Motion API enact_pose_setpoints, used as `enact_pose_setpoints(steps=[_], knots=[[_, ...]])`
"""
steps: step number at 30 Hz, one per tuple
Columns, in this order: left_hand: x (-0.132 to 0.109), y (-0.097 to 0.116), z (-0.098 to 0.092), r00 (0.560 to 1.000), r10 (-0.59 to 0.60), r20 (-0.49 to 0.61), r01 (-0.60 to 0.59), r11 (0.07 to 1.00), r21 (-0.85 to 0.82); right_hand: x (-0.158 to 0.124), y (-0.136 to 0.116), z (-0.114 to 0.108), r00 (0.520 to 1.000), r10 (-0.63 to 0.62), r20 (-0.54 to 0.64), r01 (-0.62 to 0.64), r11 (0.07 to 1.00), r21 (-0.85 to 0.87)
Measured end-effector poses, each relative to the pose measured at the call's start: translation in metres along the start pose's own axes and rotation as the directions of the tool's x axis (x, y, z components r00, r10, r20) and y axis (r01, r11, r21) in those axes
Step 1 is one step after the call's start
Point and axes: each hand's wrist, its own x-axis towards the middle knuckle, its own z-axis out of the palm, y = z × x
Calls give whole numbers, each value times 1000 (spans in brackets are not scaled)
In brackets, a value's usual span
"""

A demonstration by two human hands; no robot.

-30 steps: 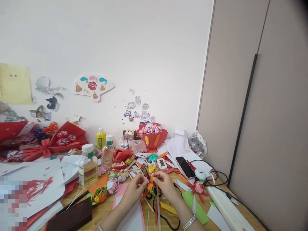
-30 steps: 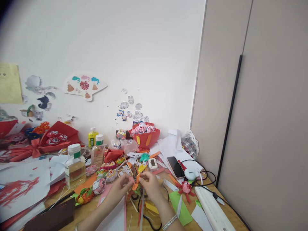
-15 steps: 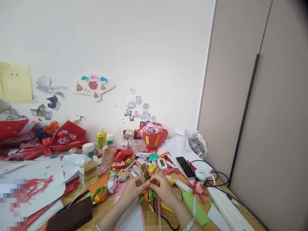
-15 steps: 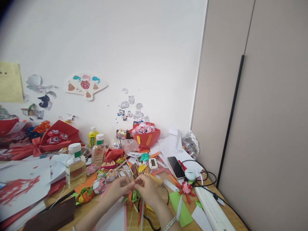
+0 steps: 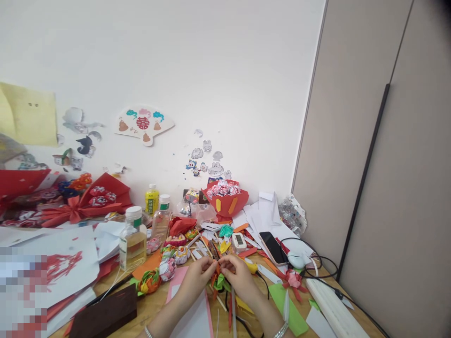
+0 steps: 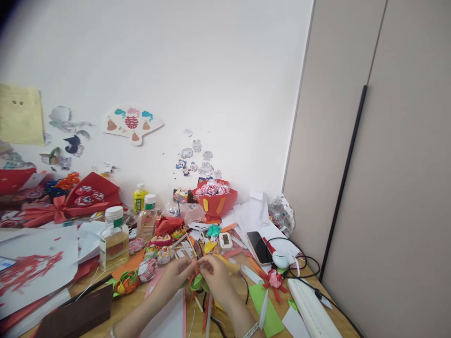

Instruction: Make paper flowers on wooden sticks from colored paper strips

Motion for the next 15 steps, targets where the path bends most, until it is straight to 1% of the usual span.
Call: enact_pose_setpoints(steps=[3,8,12,15], knots=[[1,-2,0,1000,18,-10,-19,1000,-13,1,2,0,1000,10,-13,-10,1000,3],[2,-5,1,997,24,73,-18,996,-86,1,7,2,998,16,-60,-18,999,-36],[2,-6,0,991,48,126,-25,984,-178,2,7,1,997,9,-80,-11,1000,-30],[2,-6,-1,996,31,88,-13,981,-192,1,4,1,996,0,-92,-2,1000,-16]])
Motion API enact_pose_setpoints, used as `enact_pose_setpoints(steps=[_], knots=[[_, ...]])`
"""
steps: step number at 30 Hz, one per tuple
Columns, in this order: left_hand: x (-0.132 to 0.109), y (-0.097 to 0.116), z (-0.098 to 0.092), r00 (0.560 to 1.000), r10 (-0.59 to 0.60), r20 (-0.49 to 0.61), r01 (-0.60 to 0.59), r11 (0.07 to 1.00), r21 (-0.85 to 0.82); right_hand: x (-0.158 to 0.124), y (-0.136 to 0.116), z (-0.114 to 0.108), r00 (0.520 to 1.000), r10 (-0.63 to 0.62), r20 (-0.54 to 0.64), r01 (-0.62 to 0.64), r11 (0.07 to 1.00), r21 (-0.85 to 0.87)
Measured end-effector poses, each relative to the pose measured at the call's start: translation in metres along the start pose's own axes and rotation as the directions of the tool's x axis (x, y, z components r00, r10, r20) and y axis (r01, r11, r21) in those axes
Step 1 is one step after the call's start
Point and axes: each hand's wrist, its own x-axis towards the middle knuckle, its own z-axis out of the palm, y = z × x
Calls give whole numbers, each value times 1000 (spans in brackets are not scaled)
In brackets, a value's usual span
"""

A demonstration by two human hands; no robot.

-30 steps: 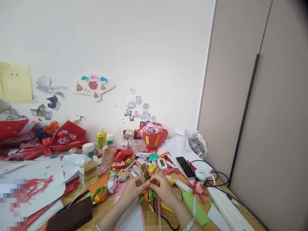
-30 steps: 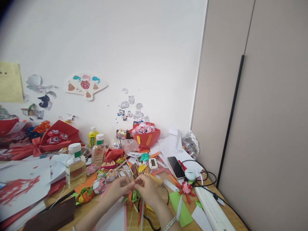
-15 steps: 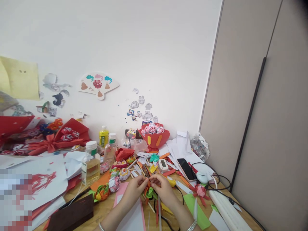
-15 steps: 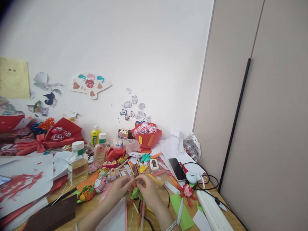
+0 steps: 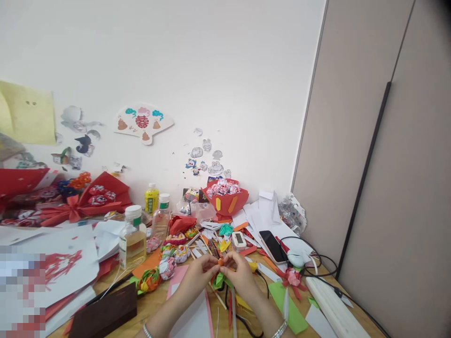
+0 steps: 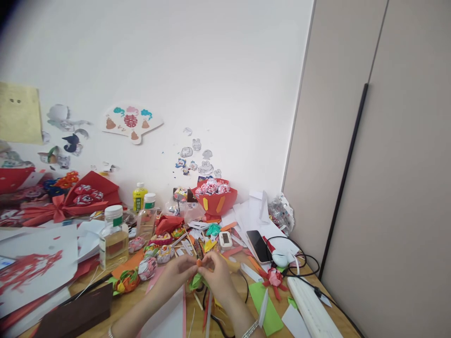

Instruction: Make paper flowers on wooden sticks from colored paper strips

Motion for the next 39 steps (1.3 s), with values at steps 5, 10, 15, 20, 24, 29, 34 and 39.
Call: enact_pose_setpoints(steps=[5,10,15,20,24,29,34,39], knots=[[-2,3,0,998,6,-70,-4,1000,15,-1,-3,1,1000,-5,-12,5,1000,4],[-4,11,-1,997,37,-75,-34,999,42,-1,-2,1,1000,-17,-18,17,1000,2],[-5,13,-1,998,36,-46,-38,998,-49,-1,-2,0,1000,-7,-11,7,1000,5],[-4,13,-1,998,50,-46,-51,998,-29,0,1,-2,1000,-11,1,11,1000,13],[-1,8,-3,998,52,-35,-52,999,9,0,2,-3,1000,-7,20,7,1000,26],[0,6,-9,997,12,74,-14,999,31,-2,-3,-5,996,26,89,-30,998,52],[-6,18,-13,978,-48,205,38,998,51,-3,3,-2,984,85,159,-103,989,105],[-8,21,-12,975,-90,203,59,987,151,-1,15,2,977,139,163,-159,981,115]])
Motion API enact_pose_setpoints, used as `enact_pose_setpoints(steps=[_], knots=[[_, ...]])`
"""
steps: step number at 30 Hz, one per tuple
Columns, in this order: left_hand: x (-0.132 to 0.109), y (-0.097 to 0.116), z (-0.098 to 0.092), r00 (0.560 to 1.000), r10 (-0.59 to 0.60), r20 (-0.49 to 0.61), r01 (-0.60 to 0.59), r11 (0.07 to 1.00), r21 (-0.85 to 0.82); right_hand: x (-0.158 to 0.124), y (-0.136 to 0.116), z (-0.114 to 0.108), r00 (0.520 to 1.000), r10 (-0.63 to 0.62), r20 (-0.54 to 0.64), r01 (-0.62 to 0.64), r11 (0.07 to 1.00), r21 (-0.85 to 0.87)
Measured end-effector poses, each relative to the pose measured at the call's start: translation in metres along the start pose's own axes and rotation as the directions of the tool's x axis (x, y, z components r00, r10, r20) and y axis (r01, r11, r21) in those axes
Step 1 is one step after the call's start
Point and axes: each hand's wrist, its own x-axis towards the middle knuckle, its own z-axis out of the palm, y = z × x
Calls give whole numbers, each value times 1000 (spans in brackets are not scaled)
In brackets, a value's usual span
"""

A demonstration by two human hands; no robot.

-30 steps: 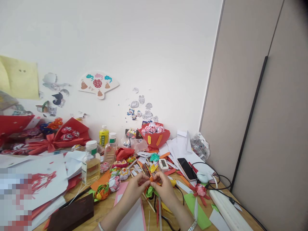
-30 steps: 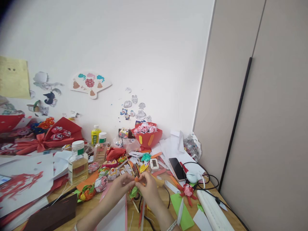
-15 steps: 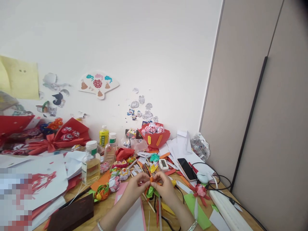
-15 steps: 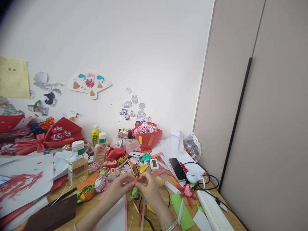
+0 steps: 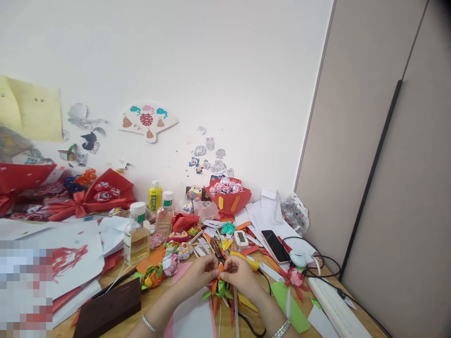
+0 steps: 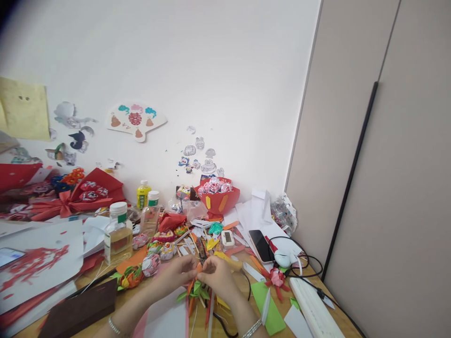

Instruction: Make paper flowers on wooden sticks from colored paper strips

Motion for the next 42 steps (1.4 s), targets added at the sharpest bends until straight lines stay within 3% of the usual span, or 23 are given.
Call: enact_pose_setpoints(steps=[11,17,20,27,34,42], knots=[[4,-7,3,999,13,-36,-12,999,43,-4,-8,-1,1000,-10,-25,8,998,-69],[4,-15,-2,996,-57,69,64,993,-103,-4,-8,-2,999,26,37,-27,999,38],[5,-20,-2,991,-88,98,94,994,-54,-4,-5,0,995,75,66,-77,996,40],[4,-21,2,984,-143,106,145,989,-9,-5,-4,3,997,61,50,-59,997,-40],[5,-23,4,992,-124,23,121,987,108,-6,-3,4,1000,25,19,-23,995,-97],[5,-13,5,998,-23,-66,39,968,249,-1,2,-5,993,4,116,3,998,-65]])
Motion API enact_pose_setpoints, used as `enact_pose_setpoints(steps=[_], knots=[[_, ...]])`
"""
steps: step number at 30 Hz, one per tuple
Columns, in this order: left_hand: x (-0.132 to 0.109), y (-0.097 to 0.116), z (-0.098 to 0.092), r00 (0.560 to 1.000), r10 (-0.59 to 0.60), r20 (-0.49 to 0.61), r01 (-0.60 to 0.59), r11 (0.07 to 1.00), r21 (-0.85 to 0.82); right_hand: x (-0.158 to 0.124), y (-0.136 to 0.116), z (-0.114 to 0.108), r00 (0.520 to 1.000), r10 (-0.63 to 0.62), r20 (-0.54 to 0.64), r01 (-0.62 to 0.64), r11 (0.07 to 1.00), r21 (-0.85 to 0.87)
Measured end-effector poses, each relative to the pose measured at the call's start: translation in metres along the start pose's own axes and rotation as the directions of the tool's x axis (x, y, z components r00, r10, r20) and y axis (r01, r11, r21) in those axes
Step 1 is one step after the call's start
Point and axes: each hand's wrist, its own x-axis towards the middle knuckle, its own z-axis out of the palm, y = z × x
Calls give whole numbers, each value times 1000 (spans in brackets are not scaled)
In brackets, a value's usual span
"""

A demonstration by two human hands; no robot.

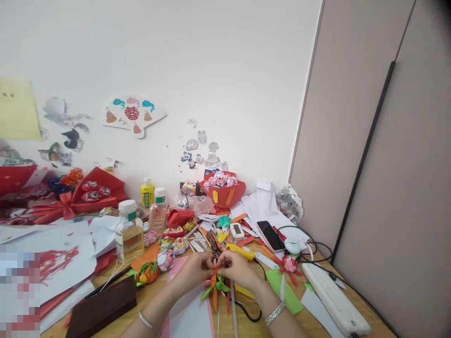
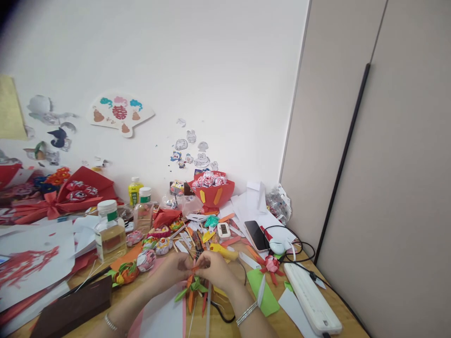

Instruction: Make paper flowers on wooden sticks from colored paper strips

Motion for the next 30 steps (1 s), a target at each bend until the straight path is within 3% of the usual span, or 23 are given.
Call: enact_pose_setpoints(steps=[9,16,23,30], knots=[[1,-3,-3,983,-31,183,58,988,-146,-4,-8,2,1000,-27,11,28,989,-144],[3,-10,1,988,-21,153,36,995,-94,-7,-14,5,999,-37,20,42,958,-284],[-1,1,-1,991,-17,129,22,999,-37,-9,-24,2,997,1,81,22,960,-281],[-1,2,3,998,-28,62,30,999,-19,-9,-21,4,999,3,50,11,962,-273]])
